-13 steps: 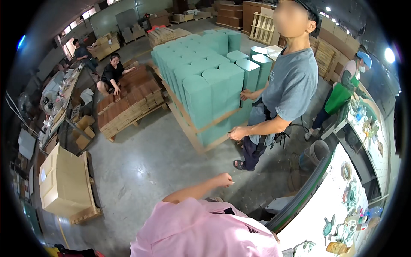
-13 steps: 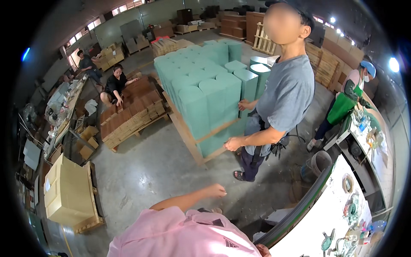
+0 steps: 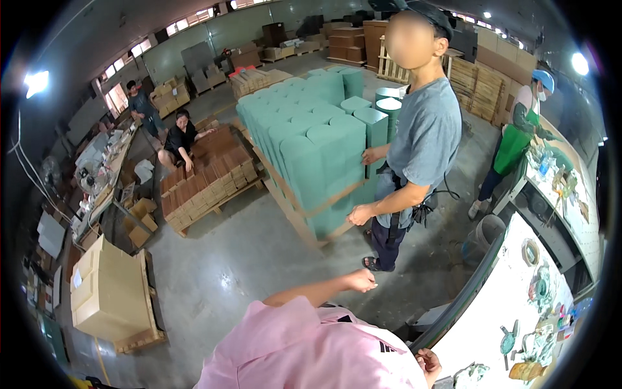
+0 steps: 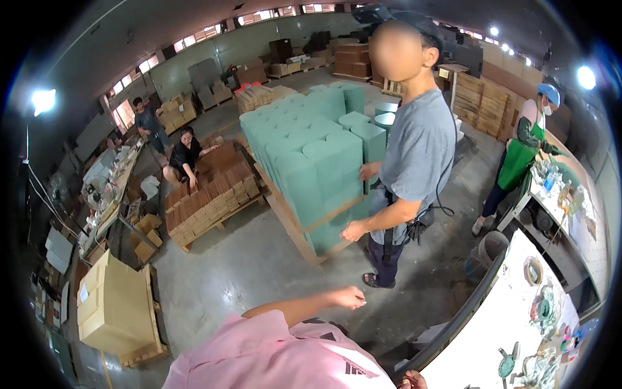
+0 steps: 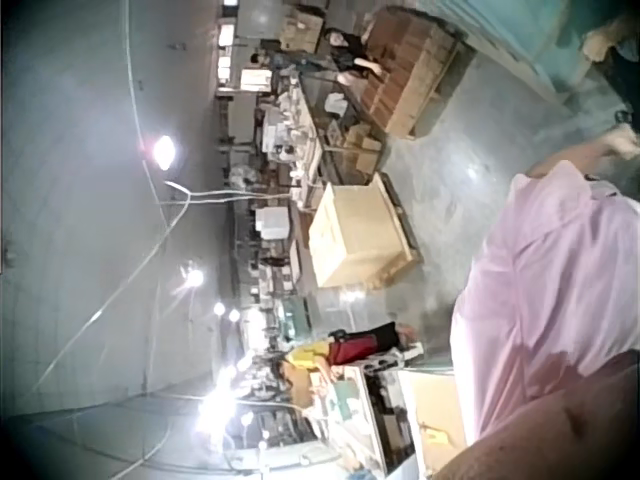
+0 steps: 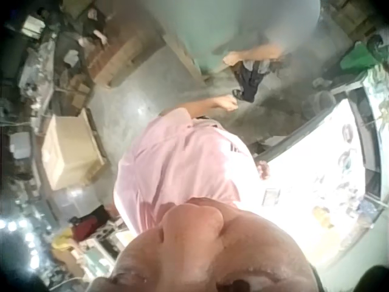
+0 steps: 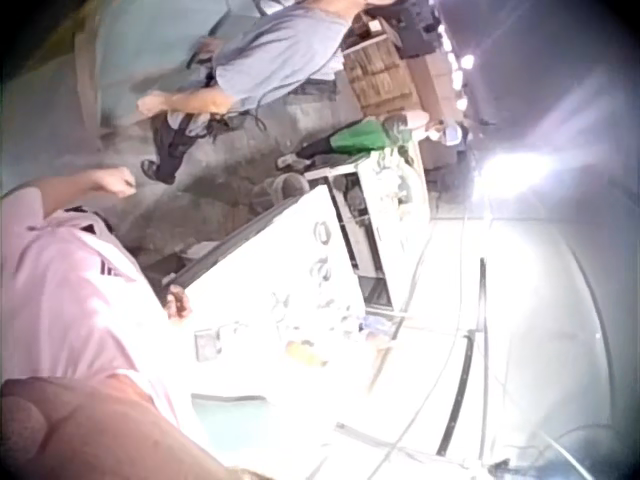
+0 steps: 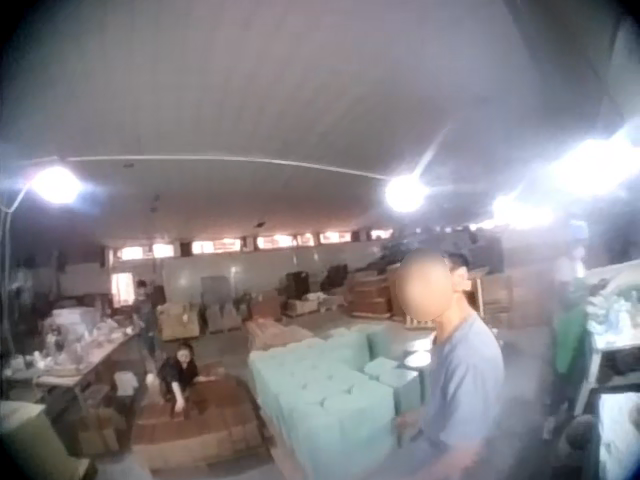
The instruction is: Apply adhesive to foam segments and assemble them on a workbench.
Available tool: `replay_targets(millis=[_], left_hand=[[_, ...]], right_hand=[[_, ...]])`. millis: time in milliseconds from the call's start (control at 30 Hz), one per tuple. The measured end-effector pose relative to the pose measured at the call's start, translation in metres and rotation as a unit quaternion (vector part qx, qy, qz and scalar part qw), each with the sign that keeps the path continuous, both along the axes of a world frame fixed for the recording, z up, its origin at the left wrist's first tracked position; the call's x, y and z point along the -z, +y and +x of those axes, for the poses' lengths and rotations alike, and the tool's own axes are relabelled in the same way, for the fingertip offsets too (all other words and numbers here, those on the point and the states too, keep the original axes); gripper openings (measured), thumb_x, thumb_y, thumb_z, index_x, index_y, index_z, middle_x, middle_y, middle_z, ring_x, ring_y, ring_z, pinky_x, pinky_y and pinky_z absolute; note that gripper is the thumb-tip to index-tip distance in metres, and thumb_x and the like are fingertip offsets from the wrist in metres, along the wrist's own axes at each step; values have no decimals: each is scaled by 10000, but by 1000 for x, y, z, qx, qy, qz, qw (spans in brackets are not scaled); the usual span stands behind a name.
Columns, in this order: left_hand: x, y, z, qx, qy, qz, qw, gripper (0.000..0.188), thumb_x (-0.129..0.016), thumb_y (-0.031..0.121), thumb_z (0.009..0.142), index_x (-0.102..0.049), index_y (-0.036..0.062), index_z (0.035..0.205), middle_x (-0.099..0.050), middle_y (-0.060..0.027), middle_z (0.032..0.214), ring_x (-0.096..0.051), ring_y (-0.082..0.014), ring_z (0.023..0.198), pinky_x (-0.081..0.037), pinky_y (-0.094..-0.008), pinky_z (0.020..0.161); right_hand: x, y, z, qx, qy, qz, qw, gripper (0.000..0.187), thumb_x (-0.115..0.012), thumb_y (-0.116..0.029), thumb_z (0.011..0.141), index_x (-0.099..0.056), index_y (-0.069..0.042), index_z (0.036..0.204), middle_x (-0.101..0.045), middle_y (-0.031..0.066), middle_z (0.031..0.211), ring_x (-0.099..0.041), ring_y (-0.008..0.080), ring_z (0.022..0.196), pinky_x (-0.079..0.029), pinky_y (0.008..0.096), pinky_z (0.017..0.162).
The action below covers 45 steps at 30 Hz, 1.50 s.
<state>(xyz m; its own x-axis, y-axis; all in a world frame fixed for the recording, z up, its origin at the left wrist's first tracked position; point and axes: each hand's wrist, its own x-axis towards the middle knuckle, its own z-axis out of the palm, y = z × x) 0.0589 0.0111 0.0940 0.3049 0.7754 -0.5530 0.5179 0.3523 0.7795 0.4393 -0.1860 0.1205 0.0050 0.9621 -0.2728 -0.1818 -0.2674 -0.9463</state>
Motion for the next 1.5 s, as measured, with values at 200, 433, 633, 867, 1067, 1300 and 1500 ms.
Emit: replay_targets(millis=[200, 433, 633, 867, 1067, 1300, 1500], left_hand=[[16, 29, 42, 93, -74, 39, 992, 291, -654, 254, 923, -684, -34, 940, -647, -47, 763, -610, -139, 696, -512, -313, 633], [10, 98, 116, 240, -71, 119, 961, 284, -650, 115, 912, -667, -61, 1134, -713, -87, 977, -662, -151, 853, -532, -300, 793], [-5, 122, 209, 351, -113, 194, 909, 316, -678, 190, 894, -683, -23, 1126, -735, -133, 985, -697, -184, 894, -556, -322, 802], [-15, 116, 217, 372, -131, 290, 872, 209, -675, 193, 834, -686, 26, 959, -704, -172, 822, -683, -366, 804, -527, -451, 705], [88, 138, 98, 211, -54, 294, 931, 282, -689, 237, 761, -695, 3, 918, -685, -224, 896, -673, -393, 852, -522, -478, 736], [156, 38, -122, -100, 379, 75, 917, 319, -595, 303, 855, -732, 92, 1051, -703, -174, 1077, -669, -363, 1009, -517, -513, 879], [150, 11, -143, -61, 344, -37, 936, 426, -551, 415, 922, -725, 83, 1124, -678, -187, 1188, -635, -374, 1130, -488, -516, 969]], right_hand=[[-6, -3, -20, 78, -119, -61, 988, 339, -638, 22, 883, -617, 27, 1221, -698, 128, 1104, -656, 199, 993, -510, 295, 865], [-69, 28, -59, 139, -280, -35, 949, 338, -690, -104, 882, -636, 39, 1183, -695, 193, 1060, -693, 271, 973, -546, 349, 870], [-65, 45, -70, 254, -264, -95, 926, 326, -694, -91, 869, -646, 29, 1168, -701, 205, 1019, -700, 283, 922, -554, 362, 817], [28, 93, -35, 140, -438, 4, 888, 254, -709, -147, 794, -704, -21, 1014, -711, 165, 929, -697, 297, 852, -551, 417, 780], [68, 137, 21, -49, -621, 88, 777, 249, -685, -173, 787, -720, -55, 1004, -713, 153, 951, -680, 313, 863, -541, 437, 788], [115, 320, -149, -372, -604, 401, 581, 252, -658, -202, 779, -738, -93, 992, -715, 139, 978, -661, 331, 876, -529, 461, 798], [118, 474, -382, -434, -522, 548, 489, 235, -645, -246, 757, -726, -125, 942, -703, 119, 953, -645, 336, 854, -513, 475, 781]])
